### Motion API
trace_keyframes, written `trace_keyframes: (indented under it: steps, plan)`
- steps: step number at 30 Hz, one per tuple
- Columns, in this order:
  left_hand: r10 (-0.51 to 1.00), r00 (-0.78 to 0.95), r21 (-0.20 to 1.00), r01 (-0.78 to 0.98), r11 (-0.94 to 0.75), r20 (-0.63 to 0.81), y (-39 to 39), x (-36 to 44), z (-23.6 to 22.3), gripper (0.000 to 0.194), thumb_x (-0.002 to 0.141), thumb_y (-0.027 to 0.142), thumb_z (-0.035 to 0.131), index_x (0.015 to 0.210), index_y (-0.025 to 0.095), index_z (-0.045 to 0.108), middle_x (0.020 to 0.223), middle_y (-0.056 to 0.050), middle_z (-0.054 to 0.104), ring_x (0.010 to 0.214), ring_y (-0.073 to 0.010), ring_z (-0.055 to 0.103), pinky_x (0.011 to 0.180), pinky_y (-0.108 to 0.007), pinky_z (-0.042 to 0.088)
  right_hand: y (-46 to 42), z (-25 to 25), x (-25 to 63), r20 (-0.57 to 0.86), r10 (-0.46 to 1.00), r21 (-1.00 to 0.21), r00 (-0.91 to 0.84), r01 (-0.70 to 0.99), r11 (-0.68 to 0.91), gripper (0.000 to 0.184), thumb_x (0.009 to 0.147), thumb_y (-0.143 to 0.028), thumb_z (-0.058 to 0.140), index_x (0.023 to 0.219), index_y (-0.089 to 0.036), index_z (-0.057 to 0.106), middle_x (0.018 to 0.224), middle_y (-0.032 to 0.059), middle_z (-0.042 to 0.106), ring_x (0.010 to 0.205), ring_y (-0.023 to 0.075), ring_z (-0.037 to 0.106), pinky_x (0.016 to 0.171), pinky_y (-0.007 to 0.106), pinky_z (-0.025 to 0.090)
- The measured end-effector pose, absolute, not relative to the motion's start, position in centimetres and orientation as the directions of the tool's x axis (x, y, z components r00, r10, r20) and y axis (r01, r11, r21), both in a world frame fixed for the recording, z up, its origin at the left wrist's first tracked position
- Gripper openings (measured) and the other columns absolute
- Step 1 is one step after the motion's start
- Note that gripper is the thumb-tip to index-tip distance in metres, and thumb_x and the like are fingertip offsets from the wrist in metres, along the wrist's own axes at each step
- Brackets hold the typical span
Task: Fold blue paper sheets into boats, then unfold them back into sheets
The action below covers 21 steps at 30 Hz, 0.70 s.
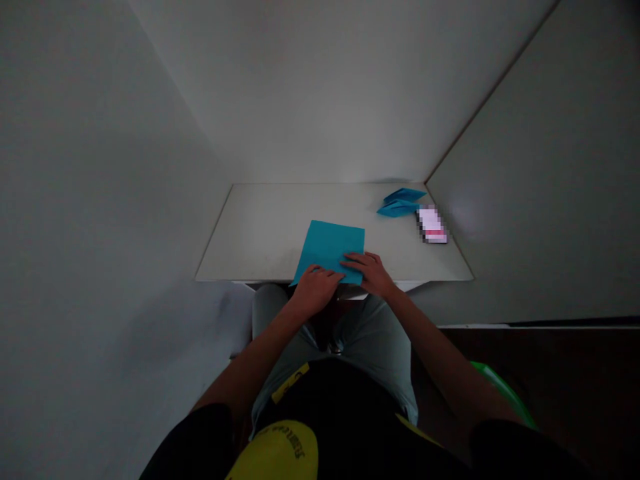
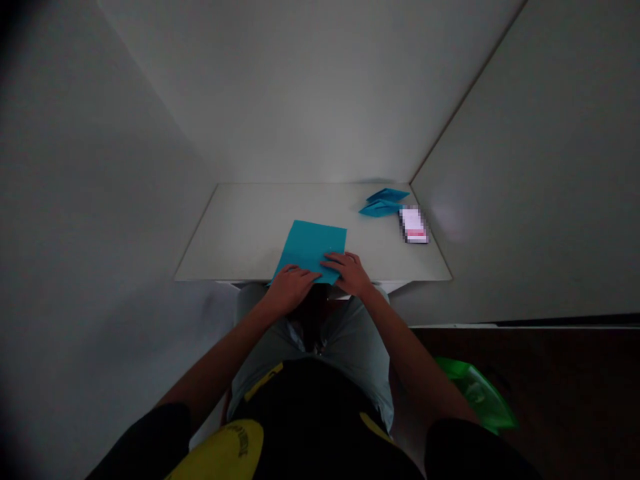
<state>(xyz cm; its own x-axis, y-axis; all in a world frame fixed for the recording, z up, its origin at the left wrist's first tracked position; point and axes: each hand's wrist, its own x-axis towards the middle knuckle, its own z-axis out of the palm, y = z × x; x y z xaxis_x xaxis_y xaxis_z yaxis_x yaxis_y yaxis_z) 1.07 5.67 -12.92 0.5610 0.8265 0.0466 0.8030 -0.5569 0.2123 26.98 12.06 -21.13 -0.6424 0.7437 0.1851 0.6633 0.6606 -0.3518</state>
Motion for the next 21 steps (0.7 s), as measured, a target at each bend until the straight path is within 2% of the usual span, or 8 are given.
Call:
trace_keyframes:
  steps: [2, 6, 10, 12, 14, 15, 18, 21]
  plan:
    - [0.848, 0.512, 0.256, 0.808, -0.53, 0.14, 5.9, -0.3, -12.2, 0.039, 0.109, 0.041, 0.06, 0.145, 0.028, 0.067, 0.134, -0.009, 0.078, 0.121, -0.0296, 0.073, 0.113, -0.05, 0.05, 12.2, -21.2, 27.2, 0.191, 0.737, -0.386, -0.648, 0.641, 0.663, 0.063, 0.092, -0.023, 0.065, 0.154, -0.034, 0.065, 0.167, 0.0055, 0.057, 0.153, 0.0327, 0.053, 0.123, 0.052, 0.035]
    - [0.901, 0.285, 0.34, 0.854, -0.394, 0.327, 6.3, -4.5, -12.4, 0.072, 0.098, 0.058, 0.072, 0.157, 0.022, 0.053, 0.15, -0.016, 0.068, 0.136, -0.0352, 0.064, 0.117, -0.052, 0.048, 12.1, -21.3, 26.9, 0.233, 0.767, -0.473, -0.598, 0.619, 0.627, 0.054, 0.098, -0.026, 0.059, 0.15, -0.033, 0.067, 0.161, 0.004, 0.062, 0.151, 0.0307, 0.056, 0.125, 0.054, 0.035]
    - [0.927, 0.138, 0.441, 0.849, -0.292, 0.348, 7.2, -6.9, -14.1, 0.08, 0.098, 0.062, 0.069, 0.161, 0.02, 0.043, 0.15, -0.018, 0.065, 0.137, -0.0369, 0.063, 0.115, -0.054, 0.05, 12.7, -21.7, 26.3, 0.253, 0.848, -0.579, -0.467, 0.629, 0.519, 0.041, 0.108, -0.037, 0.048, 0.139, -0.031, 0.073, 0.142, 0.0045, 0.077, 0.139, 0.0288, 0.066, 0.124, 0.055, 0.039]
    - [0.937, 0.103, 0.492, 0.829, -0.267, 0.335, 7.9, -6.7, -15.4, 0.085, 0.1, 0.062, 0.066, 0.165, 0.019, 0.035, 0.151, -0.02, 0.064, 0.138, -0.0367, 0.064, 0.116, -0.054, 0.051, 13.1, -21.9, 26.1, 0.224, 0.898, -0.633, -0.378, 0.644, 0.429, 0.046, 0.112, -0.049, 0.04, 0.126, -0.027, 0.079, 0.125, 0.0075, 0.083, 0.125, 0.0306, 0.073, 0.116, 0.051, 0.049]
    - [0.94, 0.069, 0.54, 0.804, -0.25, 0.333, 8.8, -5.9, -16.7, 0.086, 0.103, 0.061, 0.062, 0.168, 0.017, 0.027, 0.152, -0.022, 0.062, 0.139, -0.0361, 0.063, 0.117, -0.054, 0.051, 13.6, -22.2, 26.0, 0.185, 0.945, -0.678, -0.269, 0.661, 0.321, 0.056, 0.111, -0.061, 0.037, 0.113, -0.023, 0.08, 0.105, 0.0103, 0.084, 0.105, 0.0327, 0.077, 0.099, 0.047, 0.058]
    - [0.939, 0.056, 0.561, 0.789, -0.249, 0.339, 9.3, -5.4, -17.3, 0.086, 0.104, 0.06, 0.06, 0.169, 0.016, 0.024, 0.153, -0.023, 0.061, 0.14, -0.0357, 0.062, 0.117, -0.054, 0.05, 13.7, -22.3, 25.9, 0.169, 0.963, -0.696, -0.21, 0.667, 0.267, 0.059, 0.109, -0.065, 0.039, 0.112, -0.022, 0.078, 0.097, 0.0107, 0.083, 0.096, 0.0331, 0.077, 0.09, 0.046, 0.06]
    - [0.938, 0.021, 0.609, 0.756, -0.241, 0.346, 11.0, -3.8, -18.9, 0.083, 0.107, 0.056, 0.054, 0.17, 0.013, 0.021, 0.155, -0.025, 0.058, 0.142, -0.0348, 0.061, 0.119, -0.052, 0.05, 14.0, -22.8, 25.9, 0.138, 0.987, -0.719, -0.084, 0.676, 0.158, 0.062, 0.105, -0.069, 0.046, 0.135, -0.019, 0.066, 0.094, 0.0107, 0.08, 0.084, 0.0319, 0.074, 0.077, 0.042, 0.059]
    - [0.959, -0.017, 0.624, 0.763, -0.171, 0.283, 12.5, -2.6, -20.1, 0.08, 0.107, 0.051, 0.054, 0.169, 0.01, 0.024, 0.152, -0.026, 0.06, 0.138, -0.0348, 0.063, 0.118, -0.051, 0.05, 14.2, -23.2, 26.0, 0.185, 0.98, -0.727, -0.072, 0.661, 0.186, 0.077, 0.102, -0.062, 0.052, 0.163, -0.016, 0.039, 0.129, 0.0188, 0.074, 0.1, 0.032, 0.073, 0.086, 0.044, 0.061]
